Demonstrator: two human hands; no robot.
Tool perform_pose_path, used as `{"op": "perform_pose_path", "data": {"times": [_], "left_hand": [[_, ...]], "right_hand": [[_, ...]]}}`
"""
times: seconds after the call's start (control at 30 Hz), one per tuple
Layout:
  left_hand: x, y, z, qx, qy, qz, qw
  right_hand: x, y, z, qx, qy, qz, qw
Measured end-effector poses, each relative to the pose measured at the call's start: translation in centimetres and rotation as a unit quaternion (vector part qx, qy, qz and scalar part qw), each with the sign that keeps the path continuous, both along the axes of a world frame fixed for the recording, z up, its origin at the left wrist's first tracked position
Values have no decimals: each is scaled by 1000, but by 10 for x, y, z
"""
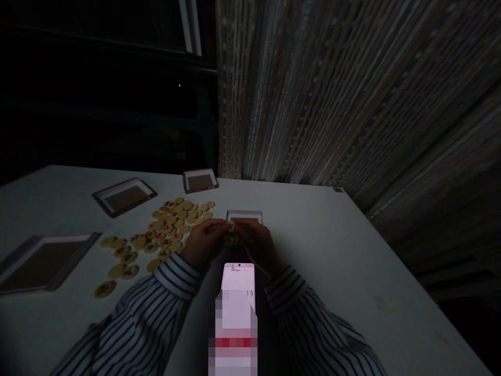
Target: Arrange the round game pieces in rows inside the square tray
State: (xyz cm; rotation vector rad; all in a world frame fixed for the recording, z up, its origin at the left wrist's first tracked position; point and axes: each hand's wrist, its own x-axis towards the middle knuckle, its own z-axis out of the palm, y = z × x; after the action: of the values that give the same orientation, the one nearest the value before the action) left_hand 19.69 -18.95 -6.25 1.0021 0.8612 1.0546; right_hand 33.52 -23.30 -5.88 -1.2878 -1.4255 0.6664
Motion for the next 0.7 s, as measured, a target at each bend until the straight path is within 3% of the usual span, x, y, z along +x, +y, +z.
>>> {"op": "perform_pose_path", "data": {"times": [0.23,0.4,0.7], "left_hand": [[0,-1,5,4,-1,-3,1000],[0,-1,6,14,12,-6,1000],[-1,-2,4,8,30,-2,1000]], "right_hand": [[-2,-1,1,-5,33,-5,999],[-1,-1,2,-2,0,-21,1000],[-1,-1,2,21,-49,16,998]]}}
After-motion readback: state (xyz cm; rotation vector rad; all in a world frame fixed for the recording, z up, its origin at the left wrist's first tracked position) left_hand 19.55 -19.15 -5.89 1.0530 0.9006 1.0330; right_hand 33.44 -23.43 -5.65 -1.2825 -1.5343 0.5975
